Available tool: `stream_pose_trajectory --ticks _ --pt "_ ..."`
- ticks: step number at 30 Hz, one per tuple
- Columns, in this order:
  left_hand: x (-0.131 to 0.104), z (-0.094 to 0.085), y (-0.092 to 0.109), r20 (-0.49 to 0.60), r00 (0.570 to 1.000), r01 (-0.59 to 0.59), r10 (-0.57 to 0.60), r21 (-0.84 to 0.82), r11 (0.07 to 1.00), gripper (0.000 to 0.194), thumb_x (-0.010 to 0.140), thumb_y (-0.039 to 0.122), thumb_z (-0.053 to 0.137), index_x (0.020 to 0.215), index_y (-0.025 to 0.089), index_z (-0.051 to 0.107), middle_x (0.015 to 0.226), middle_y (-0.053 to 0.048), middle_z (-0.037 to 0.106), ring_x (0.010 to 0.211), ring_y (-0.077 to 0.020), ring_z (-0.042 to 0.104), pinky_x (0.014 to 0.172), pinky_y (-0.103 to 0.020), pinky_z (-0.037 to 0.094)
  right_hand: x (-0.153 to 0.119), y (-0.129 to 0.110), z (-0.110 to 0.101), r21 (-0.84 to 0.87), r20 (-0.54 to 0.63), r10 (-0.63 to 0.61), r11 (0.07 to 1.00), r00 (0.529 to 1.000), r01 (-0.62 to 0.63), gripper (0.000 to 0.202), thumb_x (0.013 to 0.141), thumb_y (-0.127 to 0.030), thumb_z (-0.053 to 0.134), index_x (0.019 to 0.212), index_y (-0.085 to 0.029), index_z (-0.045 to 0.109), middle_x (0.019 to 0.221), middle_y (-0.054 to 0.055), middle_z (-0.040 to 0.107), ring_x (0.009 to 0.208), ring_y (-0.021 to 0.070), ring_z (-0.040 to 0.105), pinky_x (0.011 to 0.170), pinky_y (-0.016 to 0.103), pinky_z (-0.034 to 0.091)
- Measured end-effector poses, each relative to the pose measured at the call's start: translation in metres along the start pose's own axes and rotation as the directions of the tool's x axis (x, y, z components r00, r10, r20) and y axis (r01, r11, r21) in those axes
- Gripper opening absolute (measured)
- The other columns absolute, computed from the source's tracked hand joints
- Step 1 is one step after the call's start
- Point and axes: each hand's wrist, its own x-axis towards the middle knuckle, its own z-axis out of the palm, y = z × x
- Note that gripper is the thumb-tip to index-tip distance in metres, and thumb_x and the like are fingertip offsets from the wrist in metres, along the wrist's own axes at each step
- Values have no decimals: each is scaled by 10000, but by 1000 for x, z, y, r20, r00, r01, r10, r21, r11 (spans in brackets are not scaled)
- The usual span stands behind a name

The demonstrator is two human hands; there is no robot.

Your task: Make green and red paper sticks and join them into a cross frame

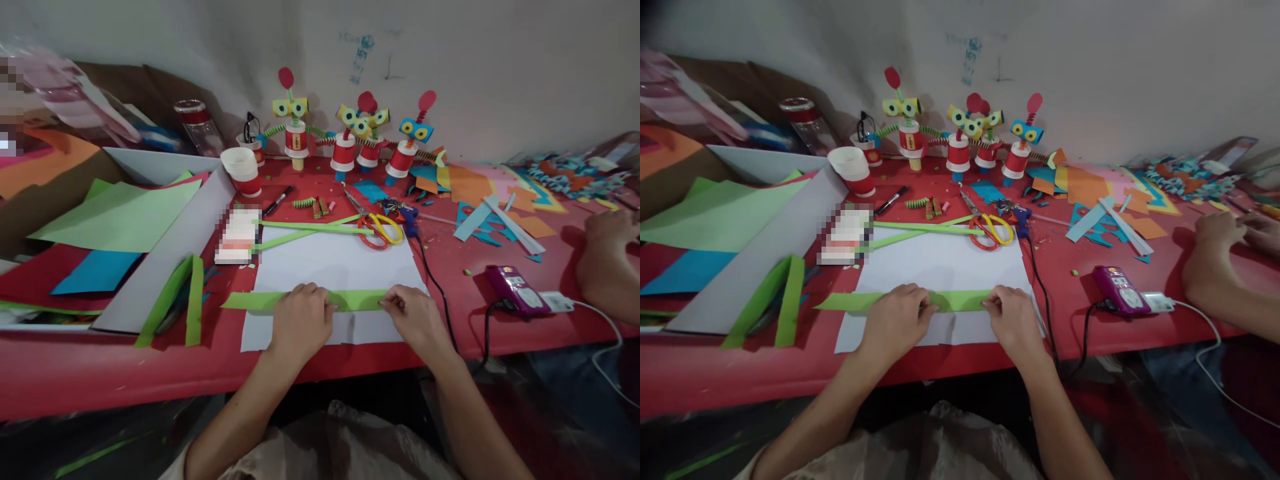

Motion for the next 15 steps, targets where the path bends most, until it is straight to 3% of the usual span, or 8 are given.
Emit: stream_pose_trajectory --ticks 5,9,12,15 --pt "2 1 12 28 999 19 -20 9 1000 148 848 273 559 819 176 667 824 -64 669 847 -245 644 661 -336 463 3 1 -4 -73 -61 -34 997 998 29 141 788 -165 568 657 -218 571 649 21 619 689 213 557 661 338 419" --pt "4 0 18 44 998 38 -39 33 999 160 840 238 531 834 166 674 838 -83 679 840 -256 650 659 -347 471 -10 -20 8 -80 -147 -275 961 950 265 232 825 -63 432 856 -189 624 875 93 654 883 248 574 804 409 478" --pt "4 -1 17 39 999 26 -28 52 998 162 841 208 510 826 166 666 836 -89 682 838 -254 648 670 -349 469 -28 -35 25 7 -36 -417 909 908 418 389 828 -48 422 1171 -161 566 1144 123 644 1084 242 576 950 438 484" --pt "0 0 8 0 1000 -11 11 47 999 165 870 257 521 846 164 656 856 -91 682 883 -261 635 715 -366 467 -41 -40 35 -74 47 -456 886 889 459 475 855 -106 463 1329 -128 475 1339 155 560 1275 272 478 1097 523 369"
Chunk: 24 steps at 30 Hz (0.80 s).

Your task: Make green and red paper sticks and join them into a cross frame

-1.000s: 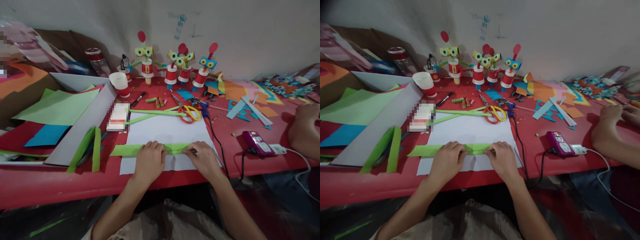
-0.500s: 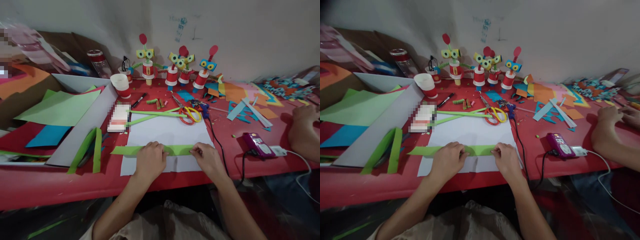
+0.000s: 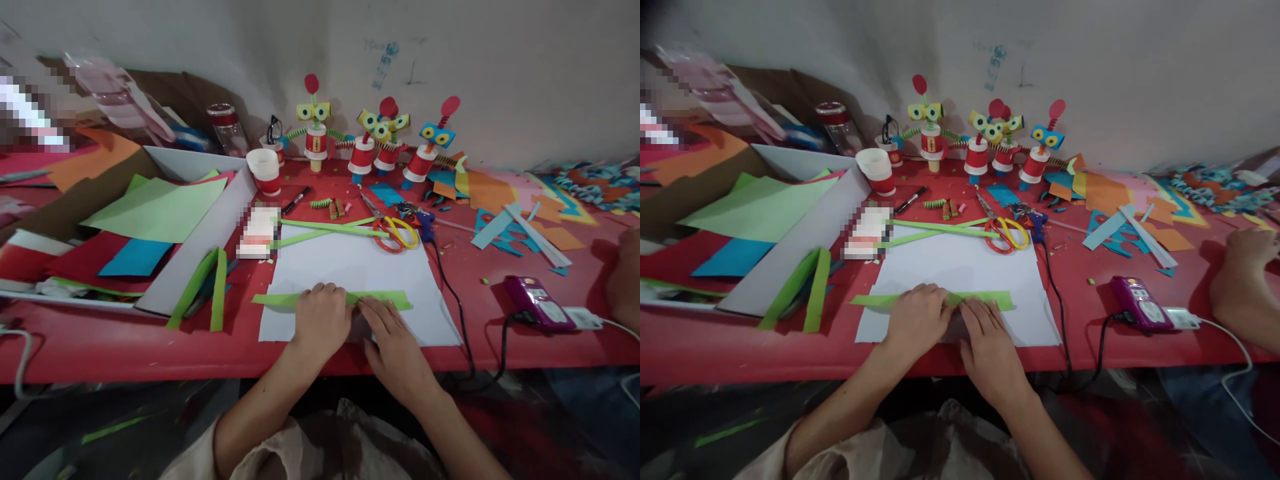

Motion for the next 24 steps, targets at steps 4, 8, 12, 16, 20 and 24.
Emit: stream_pose_trajectory --ticks 4,8,12,16,20,24 --pt "-14 -2 -24 -46 998 -33 34 5 999 147 880 297 555 835 181 633 857 -70 678 893 -254 621 741 -369 448 -4 -3 -1 -86 77 -8 996 997 14 515 916 -355 513 1388 -156 455 1408 156 505 1343 302 412 1121 554 330" --pt "-29 -8 -53 -68 997 40 -39 17 999 149 884 296 549 786 201 610 840 -48 676 856 -244 617 730 -365 429 -2 -3 -4 -125 98 1 992 995 11 523 937 -416 466 1395 -164 458 1418 154 494 1345 292 411 1127 535 330" --pt "-41 -11 -80 -65 989 134 -136 -30 990 163 877 320 539 768 211 592 852 -34 672 854 -243 606 732 -360 422 -2 -3 -3 -145 96 7 989 995 7 533 944 -428 444 1399 -150 455 1425 156 483 1346 289 408 1138 515 319" --pt "-48 -9 -105 -85 982 153 -169 -167 974 163 858 300 498 734 215 561 814 -28 644 807 -211 576 726 -324 423 -2 -3 -2 -152 93 4 988 996 10 537 943 -430 446 1391 -136 467 1422 166 482 1338 296 415 1134 515 326" --pt "-53 -7 -120 -124 980 118 -156 -268 956 172 846 289 461 710 212 531 773 -30 593 773 -200 546 718 -314 423 -1 -3 -1 -153 81 5 988 997 8 535 941 -433 451 1386 -138 475 1414 168 489 1332 299 423 1127 520 337" --pt "-55 -7 -119 -159 970 130 -184 -300 945 161 835 282 470 695 211 507 776 -35 556 775 -199 541 736 -326 437 -2 -1 0 -139 73 -5 990 997 15 530 937 -433 456 1388 -155 472 1407 162 497 1327 304 428 1116 537 348"
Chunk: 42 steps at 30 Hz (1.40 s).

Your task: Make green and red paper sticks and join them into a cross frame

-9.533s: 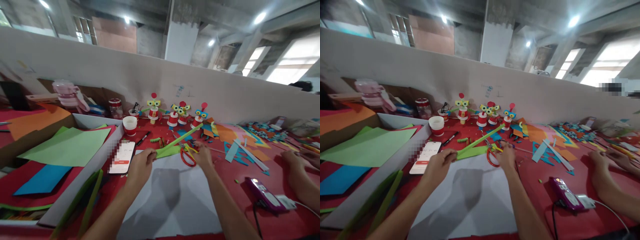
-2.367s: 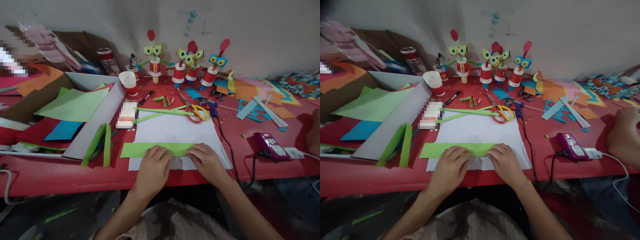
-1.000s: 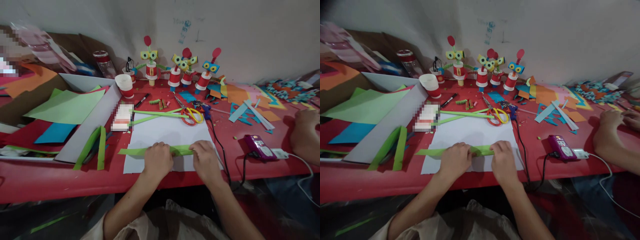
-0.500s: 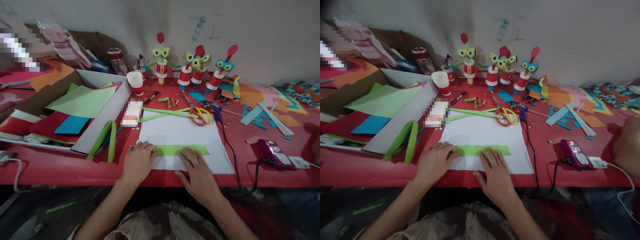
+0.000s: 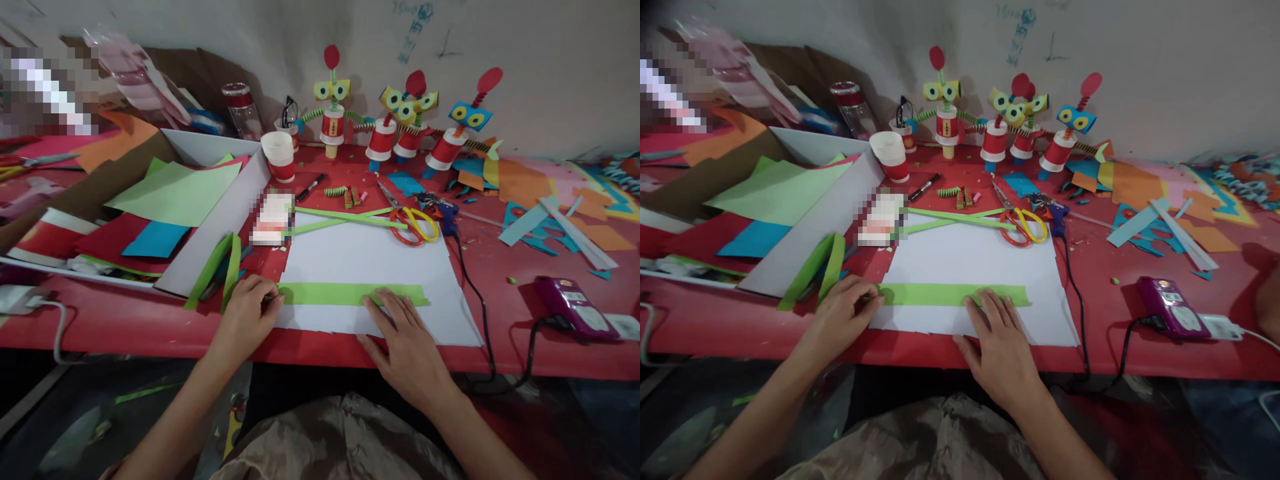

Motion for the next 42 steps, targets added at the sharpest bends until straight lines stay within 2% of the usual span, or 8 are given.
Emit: stream_pose_trajectory --ticks 9,12,14,16,25,32,37,42 --pt "-7 3 6 -179 968 172 -175 -31 985 137 766 143 530 883 200 575 968 -76 607 853 -217 605 776 -380 534 -4 3 6 -33 -109 6 999 994 -9 540 904 -456 510 1377 -196 493 1486 170 382 1396 363 304 1054 532 421" --pt "-13 17 31 -247 968 5 39 175 985 475 753 -21 399 1134 181 598 1313 -128 549 1244 -288 468 1033 -493 411 -4 2 8 -70 -113 -11 998 993 3 546 906 -450 507 1383 -186 484 1507 172 351 1413 365 265 1059 535 410" --pt "-17 33 52 -97 937 -321 335 133 938 557 770 -49 355 1222 192 574 1382 -62 542 1354 -212 383 1116 -417 352 -3 2 9 -85 -108 -22 996 994 13 543 906 -427 506 1388 -178 477 1503 179 356 1416 363 259 1063 541 402" --pt "-21 48 69 61 887 -462 458 105 881 513 870 55 390 1344 226 486 1424 -14 517 1372 -181 371 1155 -416 296 -3 2 10 -90 -103 -31 996 994 22 541 904 -413 505 1385 -166 480 1490 190 373 1414 366 262 1061 546 402" --pt "-34 39 60 96 956 -292 276 268 918 557 905 513 463 1435 372 363 1514 -13 389 1403 -309 319 1130 -635 186 -11 19 6 -112 -76 -34 993 997 25 603 896 -521 479 1433 -255 416 1562 123 273 1399 367 305 1006 523 460" --pt "-40 35 47 71 969 -248 238 310 918 636 869 578 485 1451 362 346 1540 -43 336 1411 -313 302 1143 -576 217 -26 40 -2 -270 -132 -52 963 990 14 725 920 -533 332 1522 -155 189 1449 216 445 1294 386 466 994 615 399" --pt "-41 35 45 52 964 -263 260 330 907 649 877 568 477 1468 363 301 1554 -50 306 1426 -309 269 1141 -577 217 -30 58 -15 -322 -159 -61 947 985 7 553 910 -429 306 1366 -192 510 1234 208 640 1164 464 550 897 683 393" --pt "-42 37 45 34 961 -269 275 344 899 645 883 547 480 1471 352 298 1551 -59 312 1426 -312 268 1135 -593 223 -1 80 -19 -269 -178 -137 959 974 86 406 910 -375 341 946 -265 730 1083 131 712 1127 385 578 947 587 401"
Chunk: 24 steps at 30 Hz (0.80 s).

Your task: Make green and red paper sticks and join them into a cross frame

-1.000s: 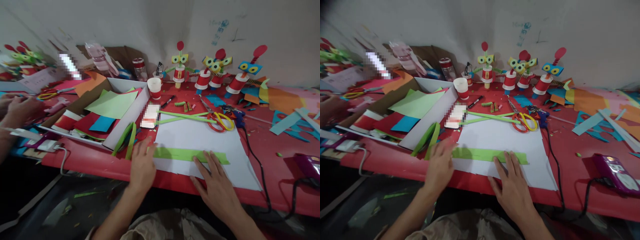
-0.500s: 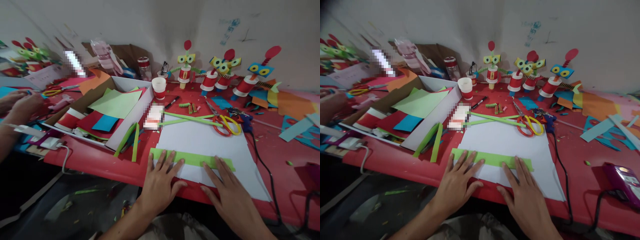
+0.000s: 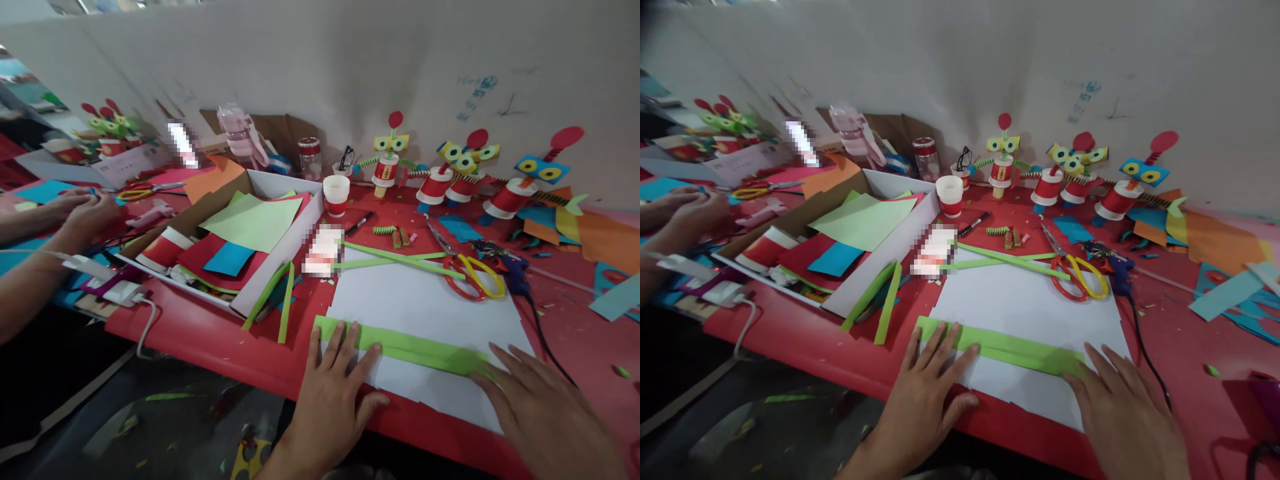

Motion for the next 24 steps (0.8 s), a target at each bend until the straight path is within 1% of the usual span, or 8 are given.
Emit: stream_pose_trajectory --ticks 2,5,9,13,17,21,23,24 --pt "1 0 0 -1 1000 3 -3 0 1000 641 880 551 484 1465 358 308 1547 -56 322 1422 -312 278 1129 -596 240 22 1 4 55 -2 59 997 998 -59 406 896 -448 416 1075 -210 692 1125 142 692 1100 360 586 927 530 437" --pt "2 0 1 -15 1000 13 -13 -14 1000 632 876 534 507 1456 356 329 1541 -55 337 1422 -314 276 1123 -596 258 55 -6 5 194 193 34 978 981 -72 456 830 -435 549 1210 -191 613 1084 122 697 990 313 618 850 462 486" --pt "0 -4 6 -131 990 31 -50 -142 989 576 871 377 581 1416 307 410 1535 -84 345 1421 -345 260 1098 -590 309 77 -15 -6 282 477 59 935 877 -216 207 706 -326 679 877 -210 681 893 83 685 882 286 610 775 405 490" --pt "-3 -7 22 -315 939 -36 -135 -481 876 316 866 153 549 1175 211 583 1245 -132 604 1176 -249 551 964 -403 483 72 -19 -20 444 520 83 824 850 -352 221 794 -411 573 680 -226 617 745 28 632 750 220 596 676 317 466" --pt "17 -12 46 -56 930 136 -364 -867 480 337 881 204 525 1217 203 529 1119 -123 647 1037 -209 610 892 -346 505 57 -45 -18 616 483 272 570 832 -544 358 830 -557 508 734 -226 602 587 -22 550 541 156 515 492 241 410" --pt "57 -21 54 270 863 292 -428 -956 -13 336 909 319 450 1194 164 540 925 -76 656 827 -169 619 715 -276 504 48 -96 -9 815 406 330 292 853 -501 349 865 -526 487 797 -206 608 698 15 641 661 175 598 575 234 486" --pt "74 -27 46 339 849 356 -405 -934 -33 247 871 286 478 1030 155 615 799 -32 630 693 -137 575 622 -238 459 47 -116 -10 839 376 291 296 880 -456 322 895 -475 469 825 -200 621 716 22 658 685 174 613 615 234 501" --pt "80 -29 38 353 858 391 -372 -920 29 223 845 263 497 981 158 640 753 -17 624 656 -131 558 596 -232 440 46 -122 -12 834 356 264 344 897 -432 310 907 -446 466 797 -200 620 683 16 646 654 164 603 601 228 494"
